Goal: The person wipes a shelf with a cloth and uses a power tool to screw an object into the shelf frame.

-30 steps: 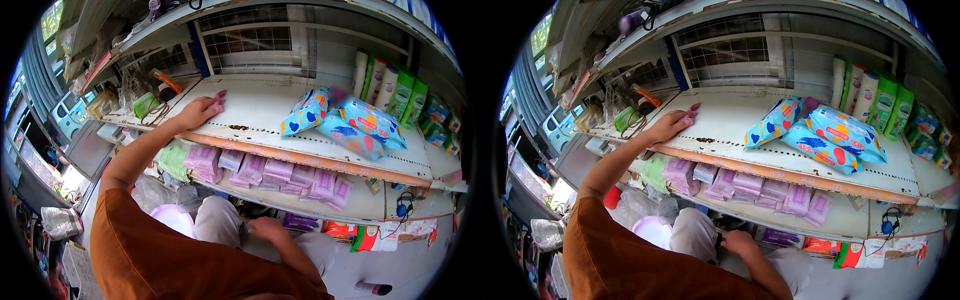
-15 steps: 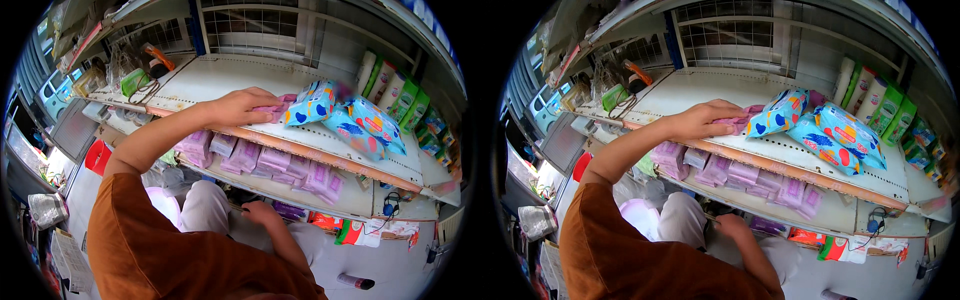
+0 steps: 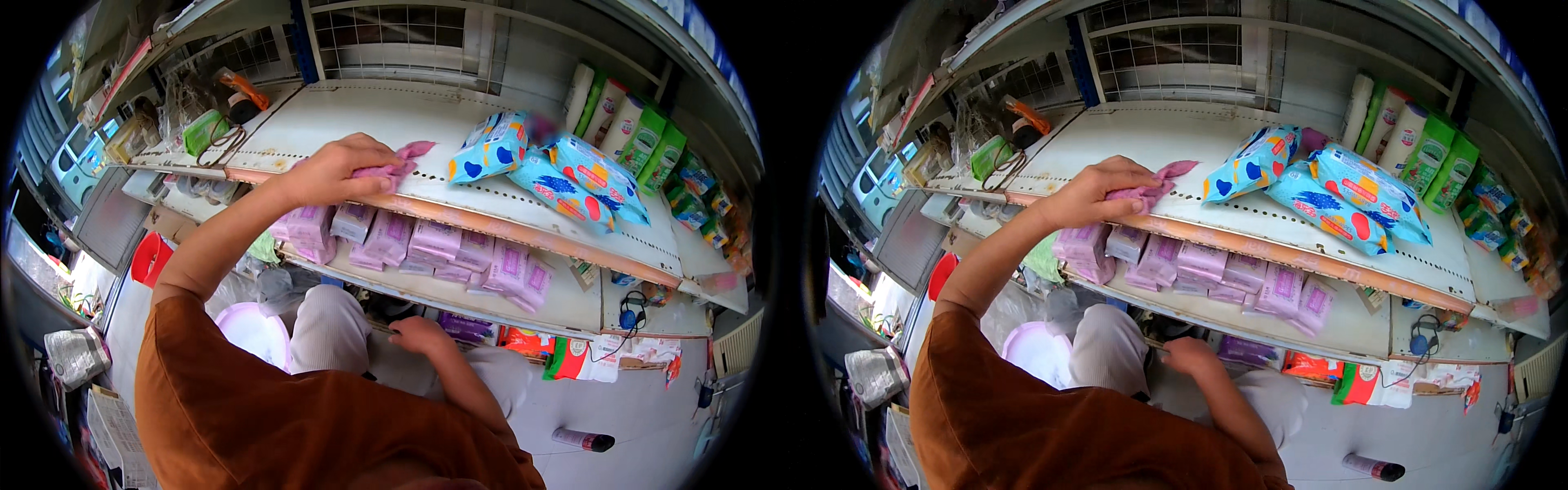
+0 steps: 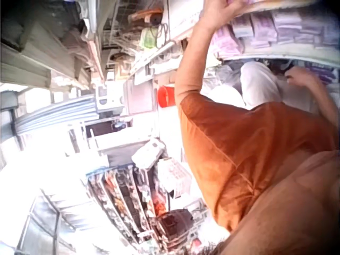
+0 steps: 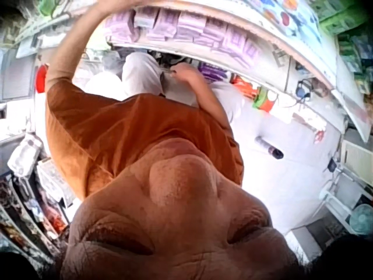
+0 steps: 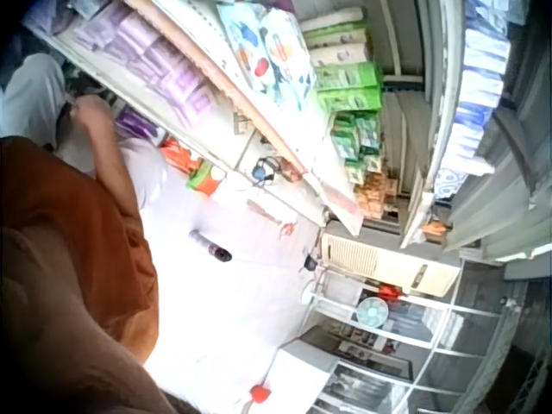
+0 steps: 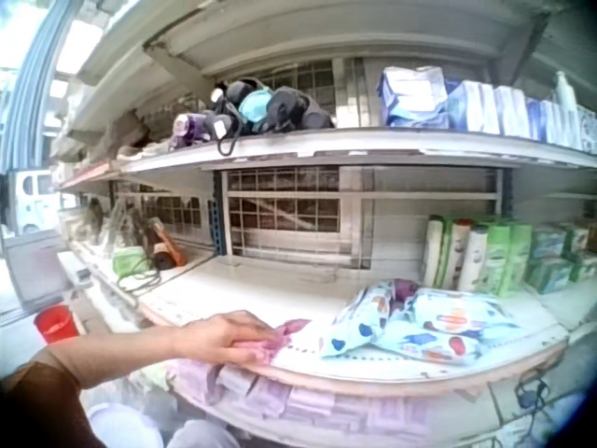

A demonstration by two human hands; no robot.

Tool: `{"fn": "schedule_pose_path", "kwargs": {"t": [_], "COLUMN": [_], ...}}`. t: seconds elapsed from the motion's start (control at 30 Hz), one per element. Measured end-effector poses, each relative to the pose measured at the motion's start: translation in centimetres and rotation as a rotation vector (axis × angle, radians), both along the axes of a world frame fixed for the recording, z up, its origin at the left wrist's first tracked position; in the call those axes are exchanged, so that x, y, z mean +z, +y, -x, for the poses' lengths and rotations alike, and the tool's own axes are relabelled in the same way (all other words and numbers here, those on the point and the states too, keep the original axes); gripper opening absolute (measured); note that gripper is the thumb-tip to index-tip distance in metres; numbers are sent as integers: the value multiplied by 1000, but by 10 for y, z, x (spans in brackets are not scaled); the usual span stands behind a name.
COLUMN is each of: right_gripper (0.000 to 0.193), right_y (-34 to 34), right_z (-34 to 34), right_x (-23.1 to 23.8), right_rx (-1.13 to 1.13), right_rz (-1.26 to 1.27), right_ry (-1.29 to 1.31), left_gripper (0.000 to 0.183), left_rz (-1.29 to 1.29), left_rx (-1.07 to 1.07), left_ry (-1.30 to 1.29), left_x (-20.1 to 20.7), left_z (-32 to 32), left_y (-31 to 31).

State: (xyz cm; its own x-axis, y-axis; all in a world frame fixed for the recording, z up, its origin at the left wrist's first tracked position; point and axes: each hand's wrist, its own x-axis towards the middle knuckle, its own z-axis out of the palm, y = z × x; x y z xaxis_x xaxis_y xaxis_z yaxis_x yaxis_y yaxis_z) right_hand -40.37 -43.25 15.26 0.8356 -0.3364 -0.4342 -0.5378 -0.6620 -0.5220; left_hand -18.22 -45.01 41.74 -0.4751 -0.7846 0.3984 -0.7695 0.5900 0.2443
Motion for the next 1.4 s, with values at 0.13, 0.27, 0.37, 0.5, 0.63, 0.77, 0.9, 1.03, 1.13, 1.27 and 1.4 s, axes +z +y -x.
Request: {"fn": "schedule_pose_path", "kwargs": {"t": [0.13,0.27,0.37,0.5,0.63,0.77,0.9,1.03,1.13,1.27,1.4], "right_gripper": [42,42,38,42,40,39,39,33,28,26,26], "right_y": [3,2,0,-4,-3,-4,-1,6,12,35,66], "right_z": [-2,-8,-9,-4,3,8,14,18,29,44,52], "right_x": [9,7,-1,-7,2,-15,-19,-14,-14,-4,31], "right_rx": [-1,8,-30,-78,-80,-91,-97,-176,-292,-738,-854], "right_rz": [5,13,21,4,8,24,16,-101,-126,-686,-801], "right_ry": [26,41,-9,-34,-21,-33,-160,-324,-570,-845,-1063], "left_gripper": [39,40,39,35,30,29,37,40,41,42,43], "left_rz": [30,70,78,79,-37,-609,-930,-1035,-1143,-1050,-996], "left_rx": [-119,-139,-117,-133,-80,190,-177,-317,-510,-383,-191], "left_ry": [-10,-33,-35,4,315,1142,1908,2001,2149,2151,2054], "left_x": [2,-1,-2,-2,-18,-22,-50,-80,-108,-128,-153], "left_z": [39,62,66,49,24,27,36,45,49,61,75], "left_y": [-11,-20,-18,2,35,74,87,103,111,124,131]}}
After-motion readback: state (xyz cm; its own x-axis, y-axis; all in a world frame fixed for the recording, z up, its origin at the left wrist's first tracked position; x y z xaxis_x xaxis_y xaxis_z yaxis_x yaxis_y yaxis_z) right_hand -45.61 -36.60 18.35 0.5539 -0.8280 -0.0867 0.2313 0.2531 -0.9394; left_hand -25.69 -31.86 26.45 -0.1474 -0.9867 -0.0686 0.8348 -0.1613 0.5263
